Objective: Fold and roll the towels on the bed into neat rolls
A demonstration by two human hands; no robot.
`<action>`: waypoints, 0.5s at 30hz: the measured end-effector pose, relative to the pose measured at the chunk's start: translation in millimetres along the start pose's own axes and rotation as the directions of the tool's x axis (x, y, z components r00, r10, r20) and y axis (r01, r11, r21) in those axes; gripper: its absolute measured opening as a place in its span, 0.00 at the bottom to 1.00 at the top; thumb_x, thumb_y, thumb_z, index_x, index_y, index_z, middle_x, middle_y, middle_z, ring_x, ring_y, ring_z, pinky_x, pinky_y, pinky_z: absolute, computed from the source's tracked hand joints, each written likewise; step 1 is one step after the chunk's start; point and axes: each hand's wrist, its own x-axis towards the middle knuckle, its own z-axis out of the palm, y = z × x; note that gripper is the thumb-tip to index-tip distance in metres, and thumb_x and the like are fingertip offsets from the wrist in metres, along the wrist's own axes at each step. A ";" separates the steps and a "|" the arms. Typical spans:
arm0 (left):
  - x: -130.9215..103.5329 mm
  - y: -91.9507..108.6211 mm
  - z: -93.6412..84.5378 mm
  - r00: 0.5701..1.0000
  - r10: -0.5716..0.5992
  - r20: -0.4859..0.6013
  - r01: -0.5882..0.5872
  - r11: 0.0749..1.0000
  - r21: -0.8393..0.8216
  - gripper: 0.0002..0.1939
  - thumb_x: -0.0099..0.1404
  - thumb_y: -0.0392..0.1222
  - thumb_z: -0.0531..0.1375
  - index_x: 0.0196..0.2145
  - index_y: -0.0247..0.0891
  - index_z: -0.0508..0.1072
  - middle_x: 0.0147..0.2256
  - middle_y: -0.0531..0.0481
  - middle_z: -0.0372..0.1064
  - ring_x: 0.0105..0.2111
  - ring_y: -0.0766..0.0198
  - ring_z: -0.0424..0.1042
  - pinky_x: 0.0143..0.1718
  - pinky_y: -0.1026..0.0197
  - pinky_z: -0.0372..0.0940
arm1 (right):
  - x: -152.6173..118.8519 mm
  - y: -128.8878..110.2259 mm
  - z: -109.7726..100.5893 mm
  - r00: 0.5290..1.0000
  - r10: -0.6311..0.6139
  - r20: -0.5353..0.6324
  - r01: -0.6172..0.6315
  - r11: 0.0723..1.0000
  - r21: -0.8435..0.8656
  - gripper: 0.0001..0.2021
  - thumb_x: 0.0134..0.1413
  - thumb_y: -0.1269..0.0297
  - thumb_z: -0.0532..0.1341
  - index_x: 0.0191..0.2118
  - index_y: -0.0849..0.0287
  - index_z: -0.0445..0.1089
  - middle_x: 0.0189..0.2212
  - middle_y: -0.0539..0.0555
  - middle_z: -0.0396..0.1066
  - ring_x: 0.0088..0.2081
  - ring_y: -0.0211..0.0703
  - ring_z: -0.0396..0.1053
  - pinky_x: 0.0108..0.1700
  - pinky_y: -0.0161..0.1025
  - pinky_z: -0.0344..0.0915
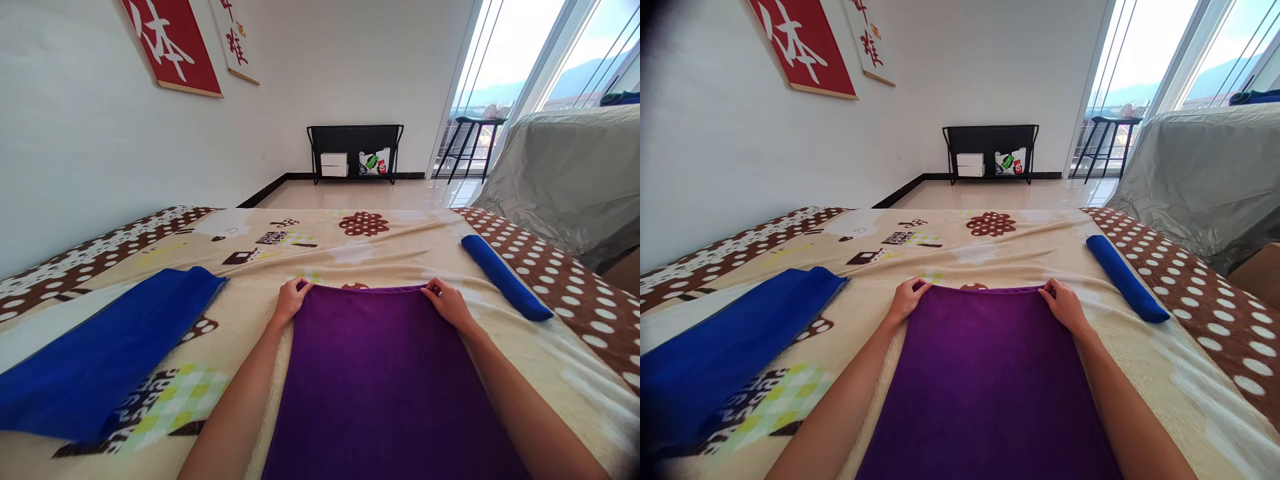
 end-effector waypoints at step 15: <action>0.5 -0.7 3.9 0.999 -0.005 -0.042 0.016 0.967 0.256 0.15 0.68 0.49 0.59 0.47 0.36 0.72 0.48 0.45 0.70 0.49 0.56 0.70 0.51 0.45 0.66 | -1.2 1.8 3.4 0.999 -0.033 -0.004 0.032 0.998 -0.052 0.17 0.62 0.49 0.58 0.39 0.60 0.69 0.37 0.52 0.69 0.38 0.38 0.67 0.44 0.42 0.66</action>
